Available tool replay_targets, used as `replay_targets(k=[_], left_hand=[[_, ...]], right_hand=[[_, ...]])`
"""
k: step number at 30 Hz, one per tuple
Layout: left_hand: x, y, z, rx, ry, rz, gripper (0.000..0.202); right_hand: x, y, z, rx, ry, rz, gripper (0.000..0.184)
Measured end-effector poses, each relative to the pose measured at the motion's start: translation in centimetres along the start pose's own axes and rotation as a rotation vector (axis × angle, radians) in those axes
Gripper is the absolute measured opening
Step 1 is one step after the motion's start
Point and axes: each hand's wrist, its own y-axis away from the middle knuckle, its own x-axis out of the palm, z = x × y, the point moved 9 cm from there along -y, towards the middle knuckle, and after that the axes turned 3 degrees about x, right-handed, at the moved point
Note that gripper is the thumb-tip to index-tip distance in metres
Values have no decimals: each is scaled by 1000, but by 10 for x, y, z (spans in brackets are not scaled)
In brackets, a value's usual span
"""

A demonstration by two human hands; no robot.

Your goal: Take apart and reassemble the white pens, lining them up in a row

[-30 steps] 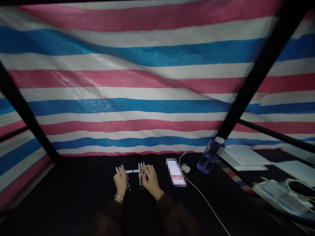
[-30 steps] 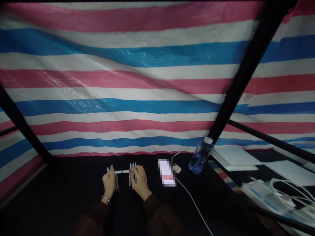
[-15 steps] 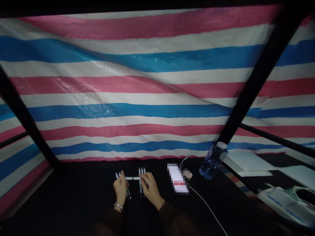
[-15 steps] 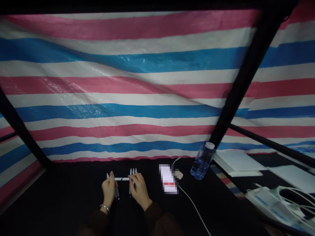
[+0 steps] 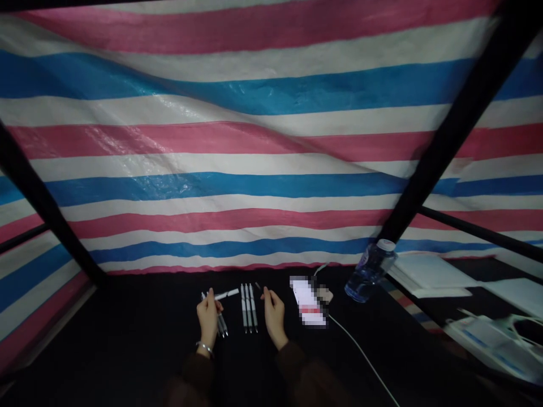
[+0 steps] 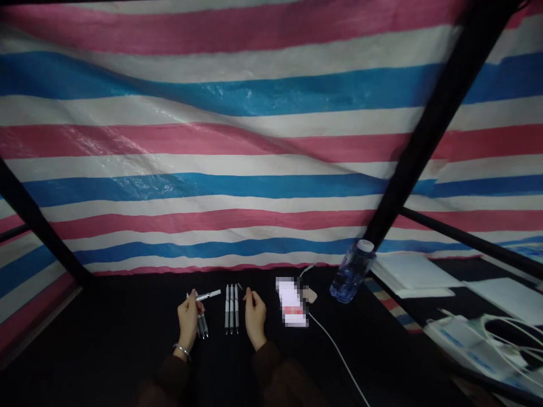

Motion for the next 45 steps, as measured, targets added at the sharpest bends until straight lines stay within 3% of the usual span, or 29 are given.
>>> replay_targets(k=[3, 9, 20, 32, 45], left_hand=[[5, -2, 5, -19, -11, 45, 53], [8, -2, 8, -39, -18, 60, 54], [9, 0, 5, -17, -35, 73, 56], [10, -1, 1, 11, -68, 84, 56], [10, -1, 3, 19, -51, 89, 54]], right_hand=[[-2, -3, -15, 118, -66, -27, 48], [2, -4, -30, 184, -112, 1, 50], [2, -5, -16, 33, -33, 5, 46], [12, 0, -8, 3, 43, 112, 38], [15, 10, 28, -285, 94, 140, 22]])
